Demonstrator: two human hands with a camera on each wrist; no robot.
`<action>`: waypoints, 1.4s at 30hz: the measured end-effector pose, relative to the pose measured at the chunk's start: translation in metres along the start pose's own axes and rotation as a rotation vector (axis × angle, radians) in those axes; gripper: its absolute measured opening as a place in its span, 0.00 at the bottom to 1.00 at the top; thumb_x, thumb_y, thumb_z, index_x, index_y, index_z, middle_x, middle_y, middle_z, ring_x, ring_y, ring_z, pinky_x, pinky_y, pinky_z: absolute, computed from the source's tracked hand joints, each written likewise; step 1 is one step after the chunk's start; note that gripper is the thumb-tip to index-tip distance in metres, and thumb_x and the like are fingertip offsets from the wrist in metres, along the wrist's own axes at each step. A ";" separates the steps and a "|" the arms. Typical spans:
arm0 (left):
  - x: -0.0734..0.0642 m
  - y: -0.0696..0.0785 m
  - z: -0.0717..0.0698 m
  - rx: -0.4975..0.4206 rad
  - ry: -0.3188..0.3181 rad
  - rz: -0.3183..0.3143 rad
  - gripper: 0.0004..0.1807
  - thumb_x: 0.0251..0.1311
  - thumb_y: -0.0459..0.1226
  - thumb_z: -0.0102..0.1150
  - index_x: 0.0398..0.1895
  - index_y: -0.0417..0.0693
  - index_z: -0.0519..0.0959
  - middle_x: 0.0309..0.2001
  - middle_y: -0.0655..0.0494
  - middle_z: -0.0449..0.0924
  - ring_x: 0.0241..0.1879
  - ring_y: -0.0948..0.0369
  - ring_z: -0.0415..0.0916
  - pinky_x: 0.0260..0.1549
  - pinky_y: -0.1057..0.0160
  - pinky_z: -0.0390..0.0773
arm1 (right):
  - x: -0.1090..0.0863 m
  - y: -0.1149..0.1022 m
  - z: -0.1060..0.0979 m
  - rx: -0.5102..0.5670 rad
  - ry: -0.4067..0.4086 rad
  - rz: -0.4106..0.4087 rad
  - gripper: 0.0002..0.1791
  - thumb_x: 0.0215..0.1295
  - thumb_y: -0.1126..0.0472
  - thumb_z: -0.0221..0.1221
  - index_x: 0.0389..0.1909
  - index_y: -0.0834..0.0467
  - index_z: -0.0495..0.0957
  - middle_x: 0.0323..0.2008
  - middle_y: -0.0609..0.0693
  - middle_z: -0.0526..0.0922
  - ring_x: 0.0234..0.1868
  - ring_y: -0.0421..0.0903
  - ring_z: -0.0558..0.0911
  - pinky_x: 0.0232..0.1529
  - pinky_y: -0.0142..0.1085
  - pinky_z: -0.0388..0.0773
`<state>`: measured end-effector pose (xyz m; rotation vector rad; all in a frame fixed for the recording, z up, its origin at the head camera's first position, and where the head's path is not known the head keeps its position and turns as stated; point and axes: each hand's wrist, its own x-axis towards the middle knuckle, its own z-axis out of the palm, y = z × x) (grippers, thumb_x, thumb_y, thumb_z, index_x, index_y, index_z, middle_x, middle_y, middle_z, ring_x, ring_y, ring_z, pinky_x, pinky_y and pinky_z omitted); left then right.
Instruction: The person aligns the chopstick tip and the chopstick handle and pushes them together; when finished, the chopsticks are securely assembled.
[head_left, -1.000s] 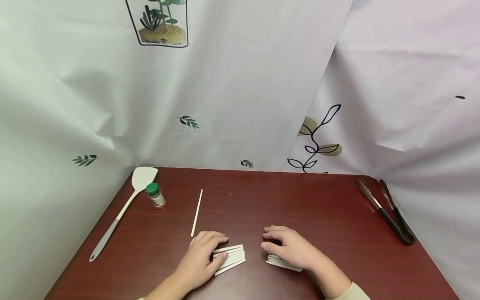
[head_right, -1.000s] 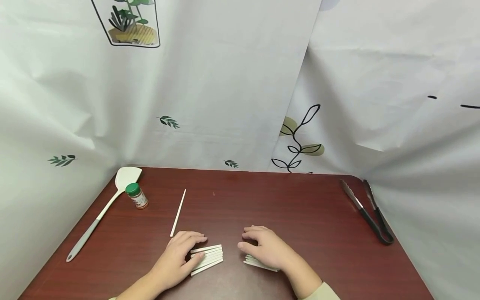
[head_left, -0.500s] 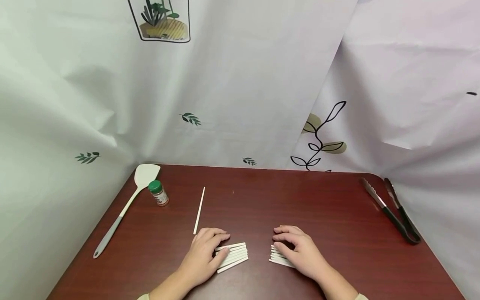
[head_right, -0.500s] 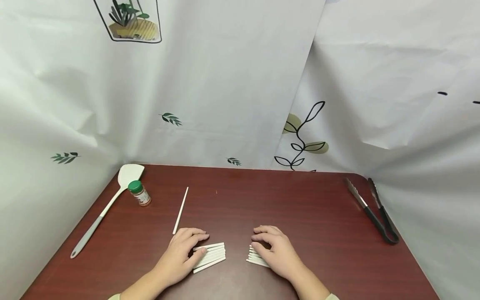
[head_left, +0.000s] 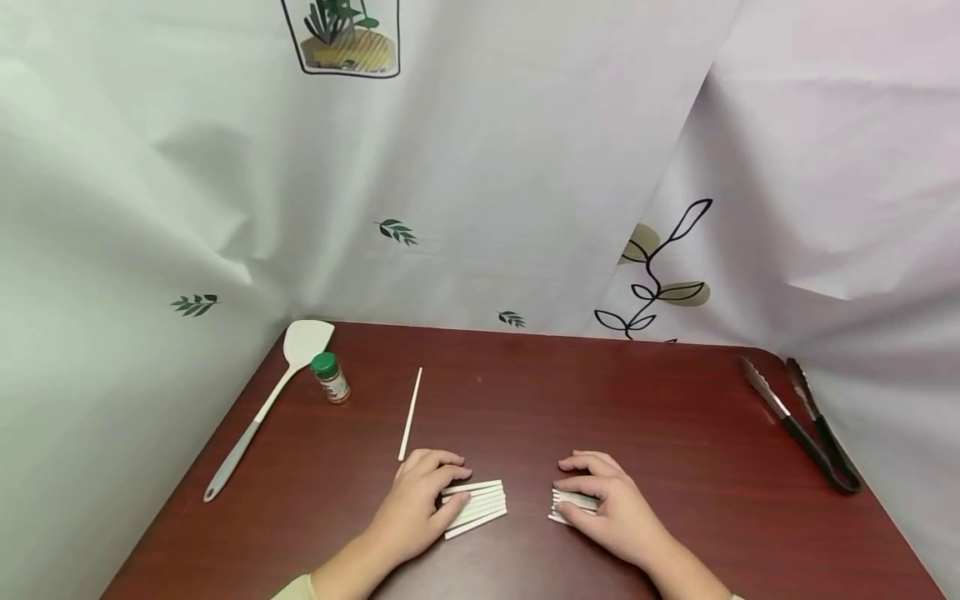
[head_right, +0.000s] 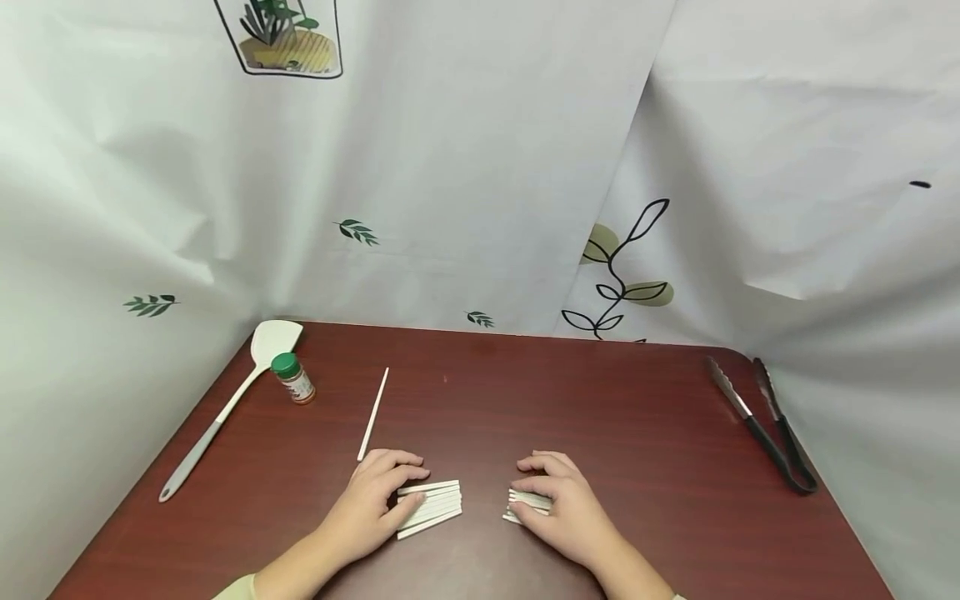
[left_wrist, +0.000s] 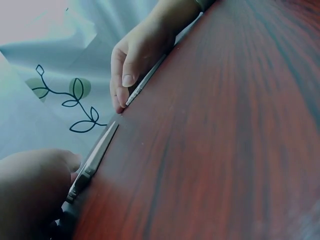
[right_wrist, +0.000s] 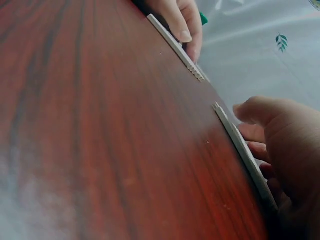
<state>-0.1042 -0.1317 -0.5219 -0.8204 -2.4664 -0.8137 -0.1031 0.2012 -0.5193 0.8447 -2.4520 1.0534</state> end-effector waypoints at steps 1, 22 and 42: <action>0.000 0.000 -0.001 0.005 0.006 0.003 0.14 0.55 0.39 0.78 0.46 0.53 0.89 0.54 0.59 0.84 0.57 0.58 0.76 0.55 0.46 0.74 | 0.000 0.000 0.001 -0.001 0.000 -0.009 0.17 0.52 0.63 0.80 0.44 0.49 0.93 0.54 0.43 0.87 0.62 0.58 0.81 0.67 0.23 0.63; -0.001 0.001 -0.003 -0.023 0.036 0.011 0.11 0.52 0.40 0.81 0.38 0.60 0.90 0.51 0.62 0.85 0.54 0.60 0.76 0.53 0.48 0.73 | -0.006 -0.009 0.003 -0.110 0.124 0.011 0.14 0.48 0.64 0.81 0.36 0.47 0.93 0.48 0.41 0.88 0.58 0.56 0.83 0.65 0.27 0.68; 0.001 0.006 -0.003 -0.114 0.015 -0.036 0.12 0.48 0.36 0.83 0.30 0.63 0.89 0.44 0.71 0.85 0.50 0.64 0.76 0.51 0.49 0.72 | -0.007 -0.012 0.004 -0.084 0.107 0.042 0.20 0.45 0.66 0.82 0.30 0.37 0.89 0.45 0.37 0.86 0.58 0.58 0.80 0.66 0.28 0.63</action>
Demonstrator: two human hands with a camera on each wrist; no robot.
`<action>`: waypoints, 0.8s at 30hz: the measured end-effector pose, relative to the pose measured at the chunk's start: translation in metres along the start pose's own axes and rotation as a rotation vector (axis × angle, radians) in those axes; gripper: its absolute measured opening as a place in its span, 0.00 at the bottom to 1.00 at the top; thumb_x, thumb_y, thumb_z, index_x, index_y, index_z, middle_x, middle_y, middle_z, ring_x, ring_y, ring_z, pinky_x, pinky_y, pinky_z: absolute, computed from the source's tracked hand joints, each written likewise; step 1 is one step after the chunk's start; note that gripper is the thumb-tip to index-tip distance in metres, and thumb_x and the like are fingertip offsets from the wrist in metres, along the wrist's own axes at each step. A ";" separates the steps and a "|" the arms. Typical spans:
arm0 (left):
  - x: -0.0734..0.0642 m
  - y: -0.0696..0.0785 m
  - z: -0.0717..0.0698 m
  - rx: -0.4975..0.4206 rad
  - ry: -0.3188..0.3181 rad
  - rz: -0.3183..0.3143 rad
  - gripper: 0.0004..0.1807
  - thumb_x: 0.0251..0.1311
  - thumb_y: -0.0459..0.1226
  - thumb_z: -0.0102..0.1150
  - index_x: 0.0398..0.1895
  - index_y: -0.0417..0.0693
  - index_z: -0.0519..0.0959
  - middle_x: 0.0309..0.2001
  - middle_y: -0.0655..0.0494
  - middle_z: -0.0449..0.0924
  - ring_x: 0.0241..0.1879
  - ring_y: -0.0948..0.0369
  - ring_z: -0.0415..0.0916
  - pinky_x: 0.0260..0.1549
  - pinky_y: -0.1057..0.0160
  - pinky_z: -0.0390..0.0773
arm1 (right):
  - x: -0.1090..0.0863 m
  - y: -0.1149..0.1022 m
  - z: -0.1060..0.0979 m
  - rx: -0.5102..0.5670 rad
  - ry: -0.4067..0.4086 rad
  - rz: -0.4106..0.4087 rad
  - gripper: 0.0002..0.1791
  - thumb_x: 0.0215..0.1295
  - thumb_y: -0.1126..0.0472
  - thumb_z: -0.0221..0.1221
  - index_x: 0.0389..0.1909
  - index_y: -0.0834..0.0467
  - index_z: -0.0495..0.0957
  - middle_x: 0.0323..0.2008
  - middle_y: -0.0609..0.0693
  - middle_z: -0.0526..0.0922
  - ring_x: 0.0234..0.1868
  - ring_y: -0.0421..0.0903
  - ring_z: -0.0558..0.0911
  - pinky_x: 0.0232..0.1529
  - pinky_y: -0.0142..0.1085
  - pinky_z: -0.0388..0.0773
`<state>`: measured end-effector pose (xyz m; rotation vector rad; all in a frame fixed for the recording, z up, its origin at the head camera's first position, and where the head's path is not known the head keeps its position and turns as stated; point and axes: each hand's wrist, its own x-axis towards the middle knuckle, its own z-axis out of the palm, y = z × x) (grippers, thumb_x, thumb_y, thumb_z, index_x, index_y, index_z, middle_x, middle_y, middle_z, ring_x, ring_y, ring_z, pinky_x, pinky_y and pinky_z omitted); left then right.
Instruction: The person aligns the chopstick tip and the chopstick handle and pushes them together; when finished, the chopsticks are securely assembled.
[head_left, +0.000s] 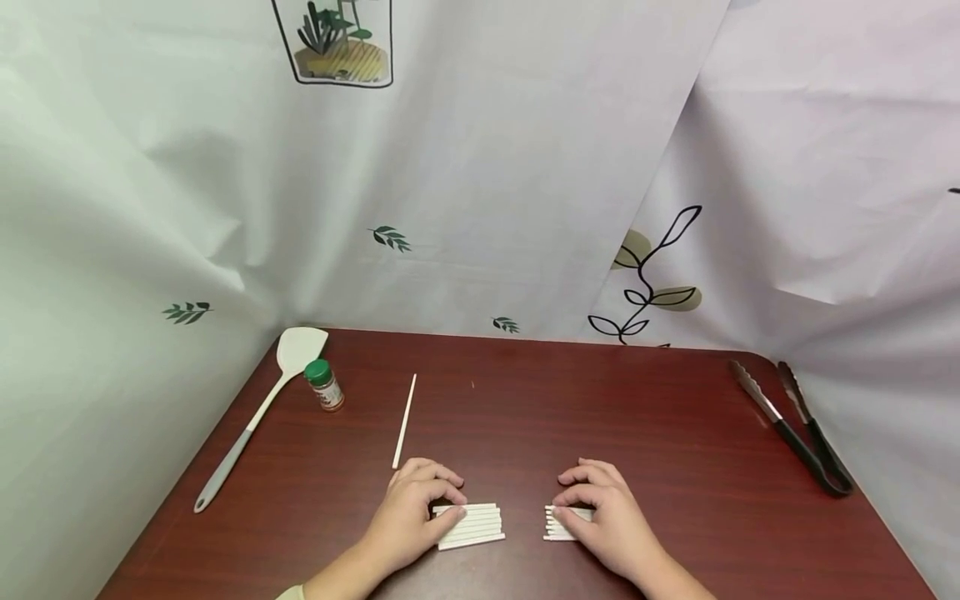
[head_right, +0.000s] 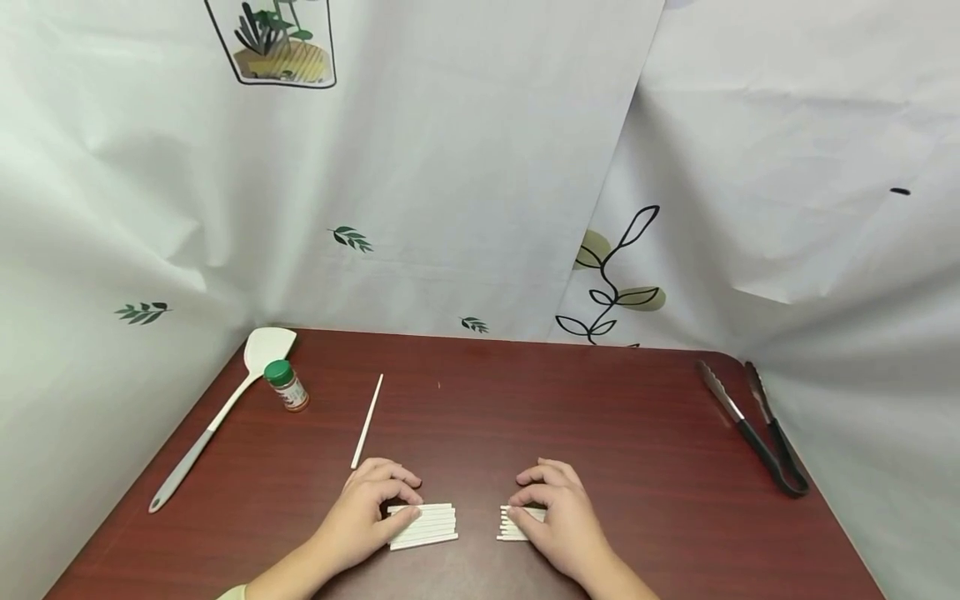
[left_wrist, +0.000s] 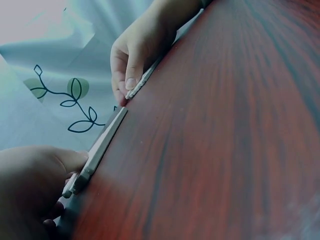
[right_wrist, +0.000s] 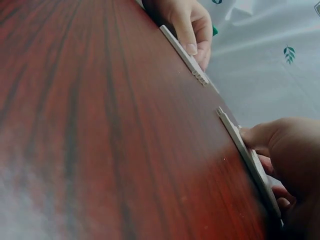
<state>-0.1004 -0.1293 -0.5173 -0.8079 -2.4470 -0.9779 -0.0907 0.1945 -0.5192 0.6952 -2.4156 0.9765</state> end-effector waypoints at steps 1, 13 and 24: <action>0.000 0.000 0.000 -0.006 0.003 0.000 0.12 0.48 0.36 0.82 0.30 0.63 0.88 0.44 0.71 0.85 0.49 0.63 0.76 0.50 0.49 0.71 | 0.000 0.000 0.000 -0.001 -0.003 0.006 0.21 0.45 0.66 0.82 0.30 0.36 0.88 0.45 0.37 0.86 0.59 0.58 0.80 0.66 0.29 0.63; 0.000 0.000 0.002 0.023 0.025 -0.038 0.15 0.56 0.34 0.78 0.33 0.65 0.82 0.41 0.76 0.83 0.48 0.67 0.76 0.49 0.54 0.72 | 0.002 0.002 0.001 0.046 -0.025 -0.058 0.12 0.65 0.64 0.72 0.38 0.43 0.82 0.45 0.36 0.84 0.57 0.52 0.81 0.63 0.42 0.66; 0.002 0.002 0.002 0.057 0.016 0.030 0.10 0.70 0.31 0.65 0.46 0.56 0.80 0.39 0.71 0.80 0.38 0.72 0.71 0.41 0.61 0.72 | 0.008 0.005 0.002 0.067 0.063 -0.324 0.07 0.77 0.59 0.63 0.48 0.53 0.88 0.42 0.36 0.85 0.40 0.35 0.79 0.45 0.28 0.73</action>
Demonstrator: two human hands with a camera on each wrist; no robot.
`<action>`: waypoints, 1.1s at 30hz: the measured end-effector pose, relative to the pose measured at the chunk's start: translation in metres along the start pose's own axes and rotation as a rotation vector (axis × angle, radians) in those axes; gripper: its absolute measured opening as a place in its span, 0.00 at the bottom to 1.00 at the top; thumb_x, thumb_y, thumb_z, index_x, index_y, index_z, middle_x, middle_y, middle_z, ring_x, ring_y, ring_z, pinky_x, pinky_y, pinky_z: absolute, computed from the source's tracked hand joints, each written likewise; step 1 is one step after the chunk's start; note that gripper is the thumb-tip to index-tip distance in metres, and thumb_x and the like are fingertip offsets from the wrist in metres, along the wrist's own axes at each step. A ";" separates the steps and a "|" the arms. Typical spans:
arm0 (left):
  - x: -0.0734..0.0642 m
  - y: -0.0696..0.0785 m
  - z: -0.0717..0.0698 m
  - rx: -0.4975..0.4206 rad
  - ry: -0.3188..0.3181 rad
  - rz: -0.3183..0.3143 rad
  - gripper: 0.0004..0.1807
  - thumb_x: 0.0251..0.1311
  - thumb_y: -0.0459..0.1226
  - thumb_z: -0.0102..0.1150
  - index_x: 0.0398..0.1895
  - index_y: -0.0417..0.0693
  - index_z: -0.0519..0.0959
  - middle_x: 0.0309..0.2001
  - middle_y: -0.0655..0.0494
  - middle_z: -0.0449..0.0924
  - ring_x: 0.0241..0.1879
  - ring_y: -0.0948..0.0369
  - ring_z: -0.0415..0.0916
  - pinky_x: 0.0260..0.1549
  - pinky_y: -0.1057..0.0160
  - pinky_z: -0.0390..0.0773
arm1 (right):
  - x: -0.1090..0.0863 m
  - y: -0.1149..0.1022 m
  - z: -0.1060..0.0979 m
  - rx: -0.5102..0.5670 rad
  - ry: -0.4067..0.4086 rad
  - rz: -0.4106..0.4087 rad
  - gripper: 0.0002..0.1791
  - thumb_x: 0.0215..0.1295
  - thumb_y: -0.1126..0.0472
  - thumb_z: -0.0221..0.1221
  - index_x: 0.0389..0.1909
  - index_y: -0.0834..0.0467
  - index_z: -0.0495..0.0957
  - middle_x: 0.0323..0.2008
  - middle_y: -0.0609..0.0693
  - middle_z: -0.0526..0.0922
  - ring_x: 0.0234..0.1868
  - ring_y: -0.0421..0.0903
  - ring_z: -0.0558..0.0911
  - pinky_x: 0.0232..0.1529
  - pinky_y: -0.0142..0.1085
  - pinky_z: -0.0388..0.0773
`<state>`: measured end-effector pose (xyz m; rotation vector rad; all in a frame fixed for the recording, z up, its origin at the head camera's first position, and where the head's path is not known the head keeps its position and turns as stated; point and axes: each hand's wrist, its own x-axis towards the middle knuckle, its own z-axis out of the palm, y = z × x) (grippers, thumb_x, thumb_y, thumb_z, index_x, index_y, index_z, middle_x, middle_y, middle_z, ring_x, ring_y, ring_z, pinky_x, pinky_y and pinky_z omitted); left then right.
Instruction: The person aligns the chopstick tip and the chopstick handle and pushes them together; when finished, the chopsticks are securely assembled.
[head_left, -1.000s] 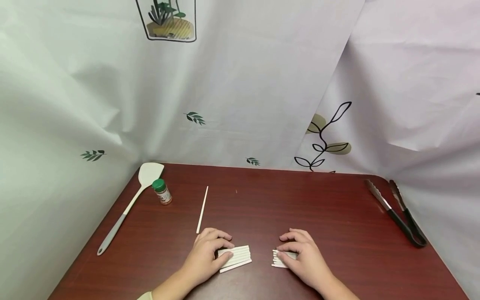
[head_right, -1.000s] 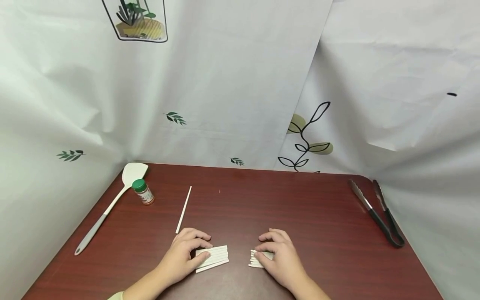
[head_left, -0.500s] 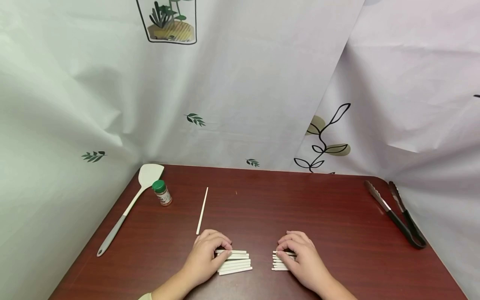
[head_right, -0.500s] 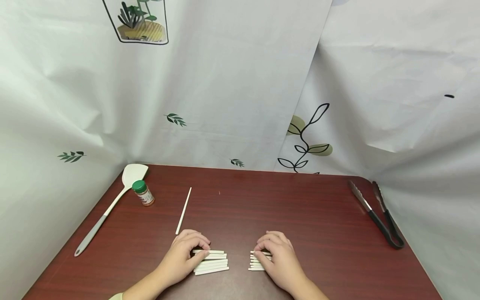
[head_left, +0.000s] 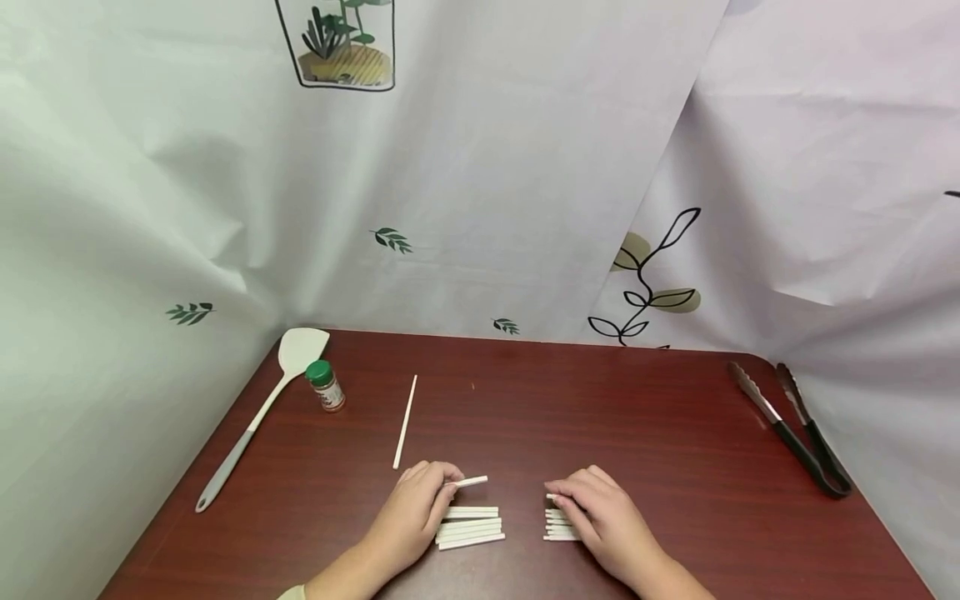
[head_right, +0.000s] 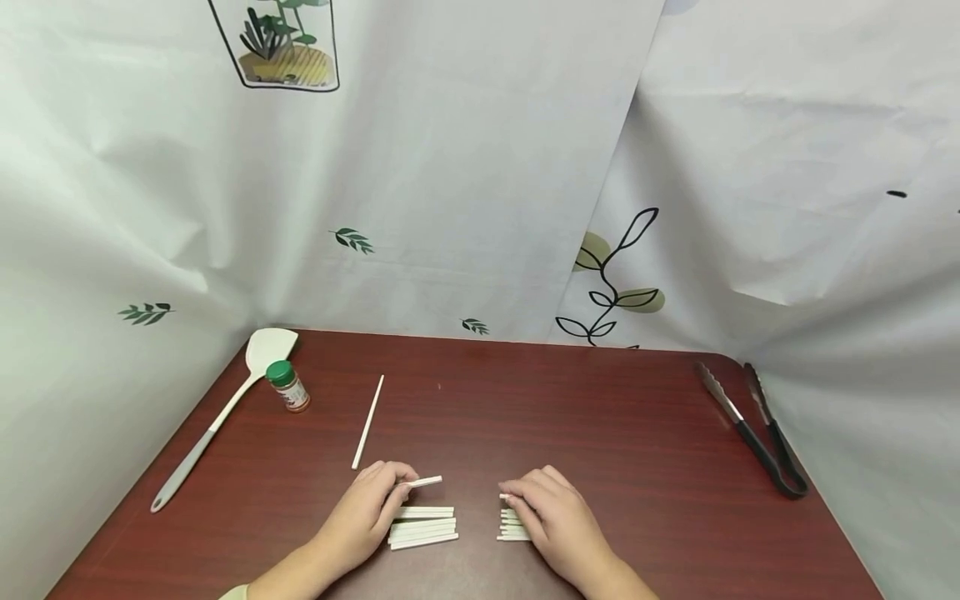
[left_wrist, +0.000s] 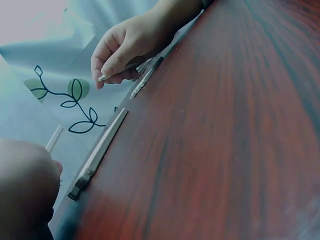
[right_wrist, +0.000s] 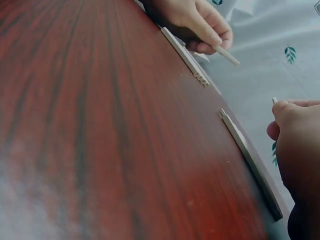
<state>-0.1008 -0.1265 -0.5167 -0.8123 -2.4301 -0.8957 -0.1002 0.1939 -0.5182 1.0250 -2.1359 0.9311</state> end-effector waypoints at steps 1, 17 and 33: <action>0.000 0.001 0.000 -0.003 -0.005 0.034 0.10 0.70 0.31 0.64 0.48 0.55 0.80 0.39 0.70 0.81 0.37 0.72 0.70 0.40 0.62 0.72 | 0.000 0.000 0.000 0.005 0.004 -0.013 0.08 0.79 0.59 0.62 0.50 0.54 0.88 0.42 0.37 0.86 0.40 0.35 0.79 0.45 0.28 0.73; -0.002 0.026 0.005 -0.042 -0.094 0.312 0.08 0.75 0.33 0.57 0.51 0.54 0.79 0.44 0.68 0.82 0.39 0.68 0.74 0.46 0.68 0.71 | 0.000 -0.026 0.015 0.105 -0.026 -0.111 0.09 0.80 0.61 0.59 0.51 0.55 0.88 0.41 0.39 0.84 0.41 0.35 0.79 0.45 0.26 0.75; -0.002 0.025 0.008 -0.031 -0.075 0.380 0.06 0.80 0.38 0.51 0.50 0.54 0.78 0.44 0.67 0.81 0.40 0.69 0.74 0.45 0.71 0.68 | 0.002 -0.026 0.019 0.192 -0.044 -0.198 0.09 0.80 0.61 0.61 0.51 0.58 0.88 0.41 0.43 0.86 0.40 0.36 0.82 0.45 0.23 0.77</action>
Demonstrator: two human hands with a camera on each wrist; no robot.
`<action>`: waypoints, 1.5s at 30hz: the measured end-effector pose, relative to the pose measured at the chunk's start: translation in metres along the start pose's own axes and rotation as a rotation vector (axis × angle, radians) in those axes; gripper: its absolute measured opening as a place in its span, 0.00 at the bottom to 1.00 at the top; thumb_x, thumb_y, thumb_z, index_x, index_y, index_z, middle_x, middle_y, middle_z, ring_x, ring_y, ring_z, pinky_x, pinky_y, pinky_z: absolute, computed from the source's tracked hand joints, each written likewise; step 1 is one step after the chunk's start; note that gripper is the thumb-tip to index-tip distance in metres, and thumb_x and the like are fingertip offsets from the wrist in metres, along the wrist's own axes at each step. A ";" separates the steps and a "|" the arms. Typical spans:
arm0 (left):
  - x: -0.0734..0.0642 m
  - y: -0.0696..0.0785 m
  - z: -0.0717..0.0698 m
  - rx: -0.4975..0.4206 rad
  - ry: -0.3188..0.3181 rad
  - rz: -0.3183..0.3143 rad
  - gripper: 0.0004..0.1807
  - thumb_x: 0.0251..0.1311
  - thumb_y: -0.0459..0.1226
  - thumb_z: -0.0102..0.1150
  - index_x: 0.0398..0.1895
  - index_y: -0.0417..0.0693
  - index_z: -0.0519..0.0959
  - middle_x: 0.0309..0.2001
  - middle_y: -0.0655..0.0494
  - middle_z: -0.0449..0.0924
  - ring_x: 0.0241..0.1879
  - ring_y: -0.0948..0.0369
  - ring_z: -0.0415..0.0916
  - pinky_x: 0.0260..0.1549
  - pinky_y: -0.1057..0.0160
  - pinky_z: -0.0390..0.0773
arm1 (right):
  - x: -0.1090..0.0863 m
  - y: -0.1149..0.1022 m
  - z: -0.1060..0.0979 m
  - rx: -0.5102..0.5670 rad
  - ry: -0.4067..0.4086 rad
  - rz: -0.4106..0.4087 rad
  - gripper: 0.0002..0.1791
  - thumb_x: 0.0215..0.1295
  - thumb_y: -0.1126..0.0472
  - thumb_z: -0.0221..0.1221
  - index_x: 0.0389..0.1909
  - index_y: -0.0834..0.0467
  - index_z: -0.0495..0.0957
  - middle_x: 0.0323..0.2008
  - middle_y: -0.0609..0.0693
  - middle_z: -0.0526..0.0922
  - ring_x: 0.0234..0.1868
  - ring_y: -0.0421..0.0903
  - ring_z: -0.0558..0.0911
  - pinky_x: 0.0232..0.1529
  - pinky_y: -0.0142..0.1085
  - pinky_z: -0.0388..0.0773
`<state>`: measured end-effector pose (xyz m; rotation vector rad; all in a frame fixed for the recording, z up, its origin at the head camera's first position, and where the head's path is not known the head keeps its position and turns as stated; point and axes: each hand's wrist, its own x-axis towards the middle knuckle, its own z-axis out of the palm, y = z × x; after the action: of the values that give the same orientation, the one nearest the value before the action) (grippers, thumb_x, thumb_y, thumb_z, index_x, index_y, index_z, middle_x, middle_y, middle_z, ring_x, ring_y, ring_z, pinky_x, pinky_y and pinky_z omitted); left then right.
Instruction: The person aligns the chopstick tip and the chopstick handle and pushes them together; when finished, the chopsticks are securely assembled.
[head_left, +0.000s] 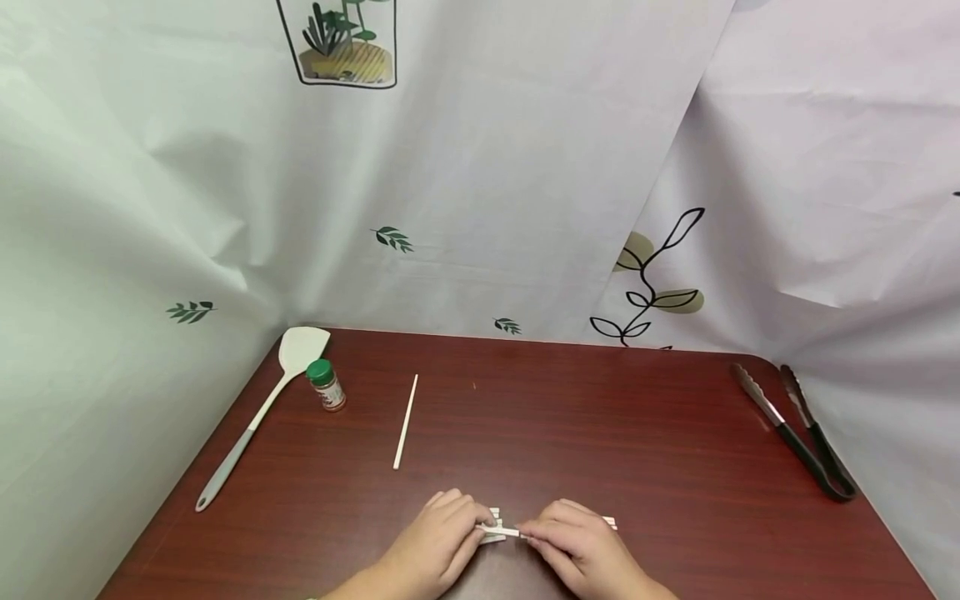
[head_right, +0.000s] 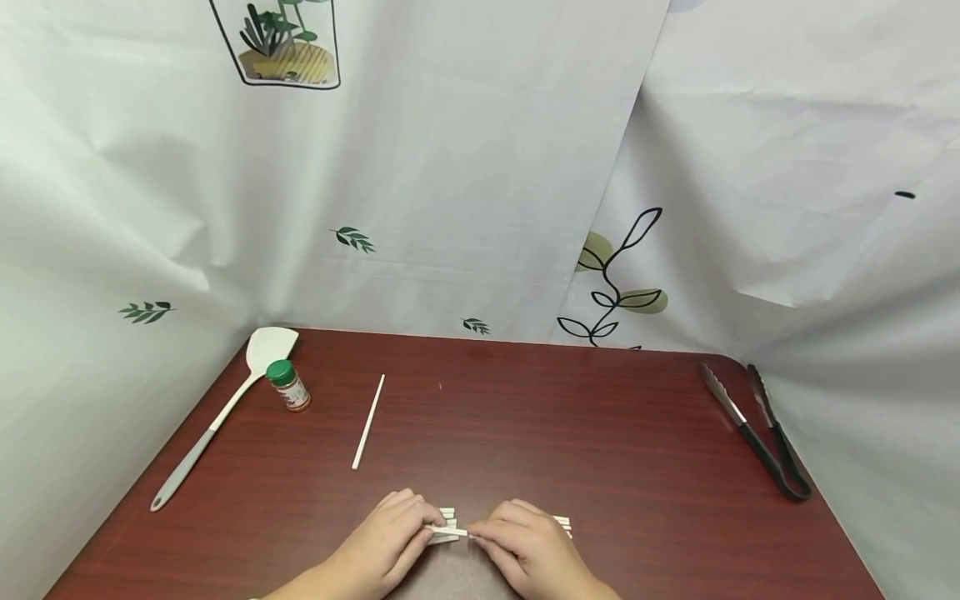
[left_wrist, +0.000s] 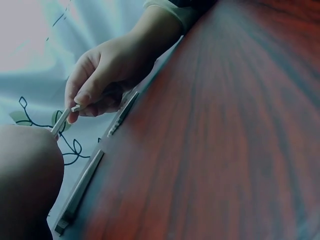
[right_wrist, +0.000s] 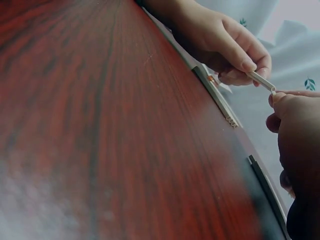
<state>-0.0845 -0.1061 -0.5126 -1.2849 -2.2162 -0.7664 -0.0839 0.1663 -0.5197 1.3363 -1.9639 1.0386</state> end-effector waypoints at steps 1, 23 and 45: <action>0.000 0.000 0.000 0.001 0.000 0.003 0.06 0.81 0.39 0.51 0.50 0.54 0.78 0.44 0.67 0.81 0.40 0.69 0.73 0.45 0.71 0.68 | 0.000 0.000 0.000 0.002 0.002 -0.001 0.09 0.80 0.61 0.61 0.51 0.58 0.88 0.41 0.43 0.86 0.40 0.36 0.82 0.45 0.23 0.77; -0.002 0.001 0.000 0.010 -0.025 0.013 0.05 0.81 0.39 0.52 0.49 0.54 0.78 0.44 0.66 0.81 0.39 0.69 0.74 0.44 0.71 0.69 | -0.003 0.000 0.001 0.060 0.000 0.048 0.07 0.75 0.63 0.66 0.49 0.56 0.88 0.38 0.41 0.85 0.37 0.29 0.79 0.39 0.19 0.76; -0.001 0.004 -0.001 0.079 -0.044 0.024 0.05 0.80 0.41 0.53 0.49 0.55 0.79 0.43 0.67 0.80 0.38 0.67 0.73 0.42 0.69 0.68 | -0.003 -0.005 0.003 0.090 0.003 0.065 0.06 0.72 0.66 0.68 0.47 0.56 0.88 0.36 0.40 0.83 0.34 0.28 0.77 0.36 0.17 0.74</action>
<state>-0.0798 -0.1060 -0.5117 -1.2994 -2.2385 -0.6411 -0.0787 0.1646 -0.5219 1.3249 -1.9915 1.1708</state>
